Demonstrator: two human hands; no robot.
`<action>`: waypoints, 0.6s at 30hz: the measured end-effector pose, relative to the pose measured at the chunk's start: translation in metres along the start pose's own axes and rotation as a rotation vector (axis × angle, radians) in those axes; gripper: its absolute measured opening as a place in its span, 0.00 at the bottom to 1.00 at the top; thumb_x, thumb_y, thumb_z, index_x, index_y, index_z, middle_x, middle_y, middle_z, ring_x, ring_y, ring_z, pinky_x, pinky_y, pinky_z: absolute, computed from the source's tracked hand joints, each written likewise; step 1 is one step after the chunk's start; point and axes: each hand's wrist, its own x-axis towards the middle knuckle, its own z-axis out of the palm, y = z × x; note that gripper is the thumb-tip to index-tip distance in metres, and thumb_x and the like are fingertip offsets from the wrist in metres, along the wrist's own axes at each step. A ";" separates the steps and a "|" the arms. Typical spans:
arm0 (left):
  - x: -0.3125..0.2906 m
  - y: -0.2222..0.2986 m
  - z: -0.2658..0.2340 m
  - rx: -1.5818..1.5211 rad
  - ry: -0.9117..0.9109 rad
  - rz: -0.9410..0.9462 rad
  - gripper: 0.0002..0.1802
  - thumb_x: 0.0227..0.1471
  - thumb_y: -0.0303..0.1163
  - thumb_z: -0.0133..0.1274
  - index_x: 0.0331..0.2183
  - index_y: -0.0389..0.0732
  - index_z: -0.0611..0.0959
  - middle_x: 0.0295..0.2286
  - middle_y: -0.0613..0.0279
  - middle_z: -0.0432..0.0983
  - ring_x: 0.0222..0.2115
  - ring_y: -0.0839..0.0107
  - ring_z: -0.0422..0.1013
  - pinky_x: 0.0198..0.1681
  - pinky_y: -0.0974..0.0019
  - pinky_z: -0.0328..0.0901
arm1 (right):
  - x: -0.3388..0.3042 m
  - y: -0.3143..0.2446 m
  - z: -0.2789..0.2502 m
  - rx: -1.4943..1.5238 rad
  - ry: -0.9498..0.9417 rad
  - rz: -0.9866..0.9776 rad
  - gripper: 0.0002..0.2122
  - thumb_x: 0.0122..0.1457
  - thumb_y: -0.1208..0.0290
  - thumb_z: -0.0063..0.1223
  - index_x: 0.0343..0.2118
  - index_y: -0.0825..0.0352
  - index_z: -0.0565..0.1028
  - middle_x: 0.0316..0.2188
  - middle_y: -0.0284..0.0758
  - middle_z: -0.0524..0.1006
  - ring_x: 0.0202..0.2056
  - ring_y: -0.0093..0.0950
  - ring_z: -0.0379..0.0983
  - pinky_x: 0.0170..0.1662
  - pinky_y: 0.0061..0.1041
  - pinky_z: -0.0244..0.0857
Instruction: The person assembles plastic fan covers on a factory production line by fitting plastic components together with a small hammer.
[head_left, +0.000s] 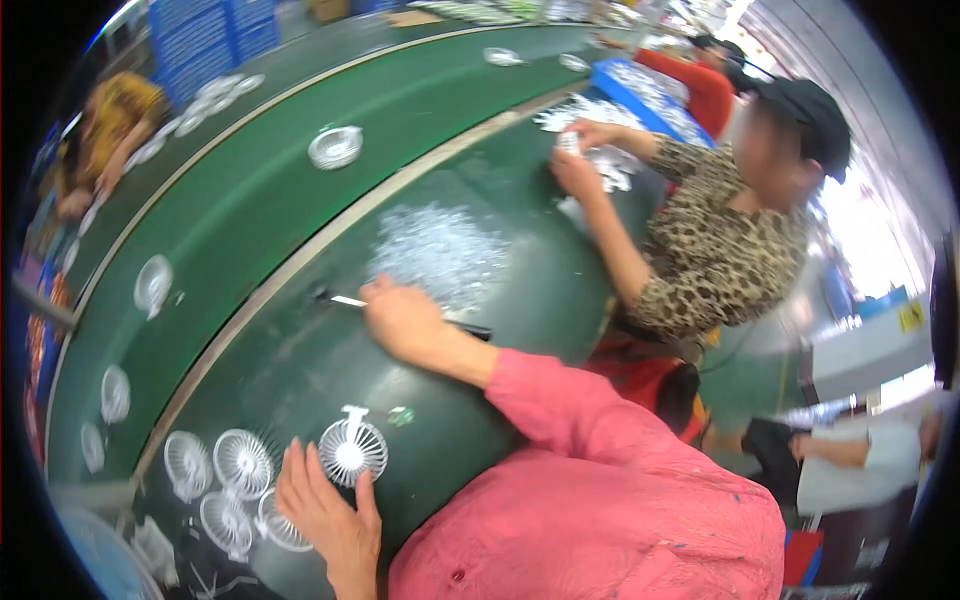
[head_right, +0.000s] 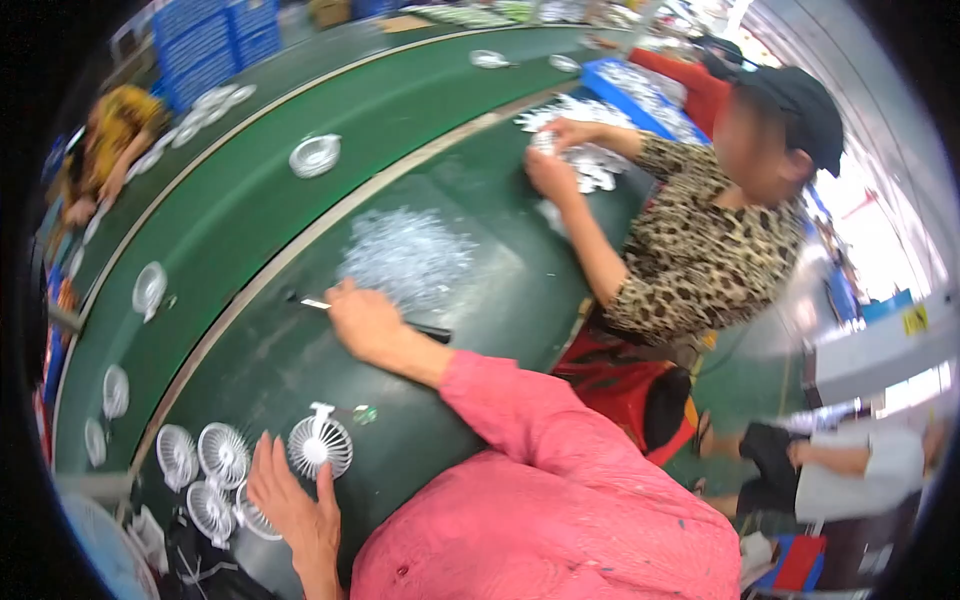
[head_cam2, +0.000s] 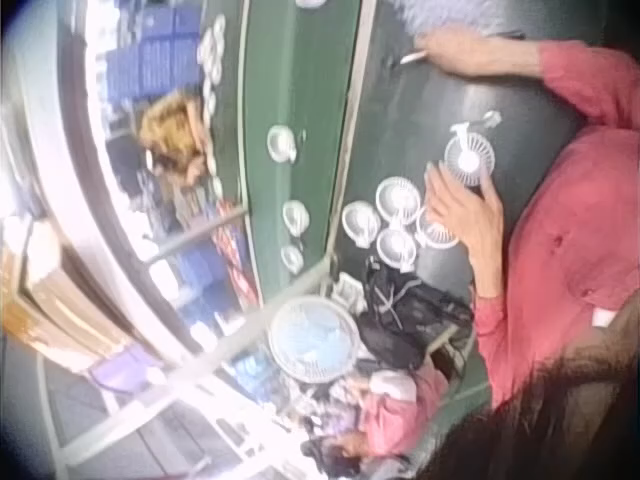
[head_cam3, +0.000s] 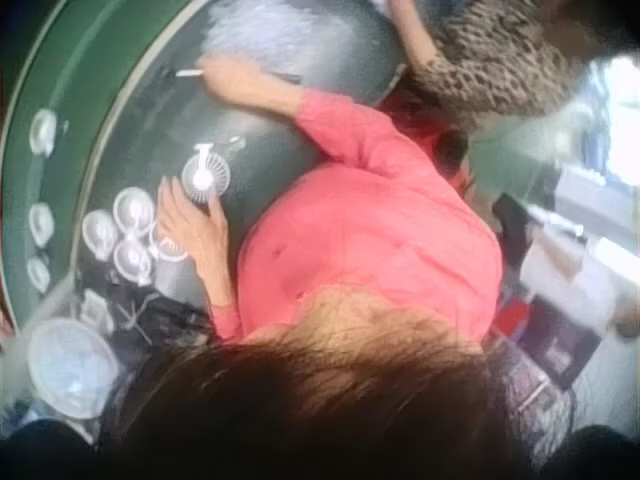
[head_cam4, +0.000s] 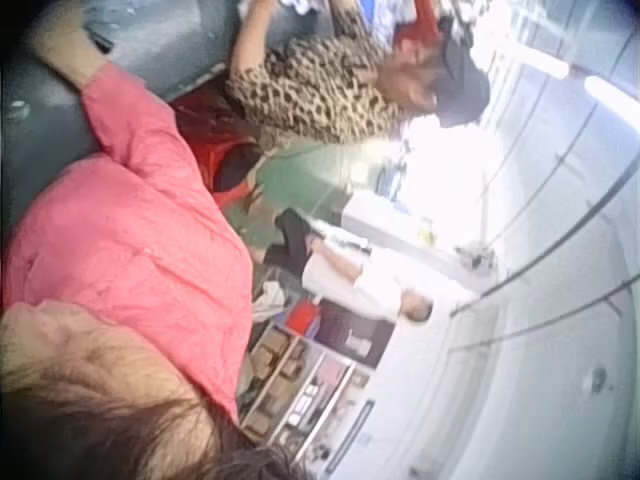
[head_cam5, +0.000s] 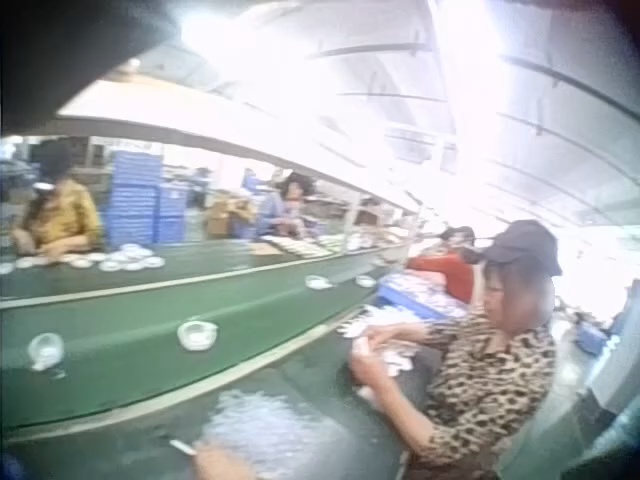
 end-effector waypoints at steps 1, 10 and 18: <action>0.000 0.000 0.004 -0.004 0.007 0.013 0.34 0.55 0.45 0.54 0.54 0.30 0.67 0.54 0.43 0.64 0.53 0.44 0.62 0.55 0.42 0.54 | 0.001 -0.003 -0.003 0.007 0.027 0.022 0.07 0.53 0.77 0.47 0.35 0.72 0.72 0.33 0.50 0.73 0.30 0.46 0.77 0.31 0.41 0.73; 0.010 0.012 0.025 0.129 -0.076 0.014 0.49 0.45 0.59 0.58 0.55 0.29 0.65 0.51 0.44 0.67 0.46 0.46 0.65 0.48 0.46 0.57 | -0.021 -0.010 -0.021 0.699 0.065 0.036 0.07 0.48 0.76 0.53 0.30 0.73 0.73 0.28 0.53 0.76 0.31 0.50 0.75 0.35 0.44 0.68; 0.015 0.015 0.026 -0.381 -0.001 -0.107 0.44 0.36 0.32 0.66 0.54 0.31 0.65 0.49 0.43 0.65 0.50 0.46 0.63 0.53 0.49 0.59 | -0.059 -0.007 -0.055 1.552 -0.517 0.528 0.07 0.57 0.74 0.59 0.36 0.71 0.77 0.23 0.32 0.77 0.11 0.12 0.57 0.12 0.17 0.46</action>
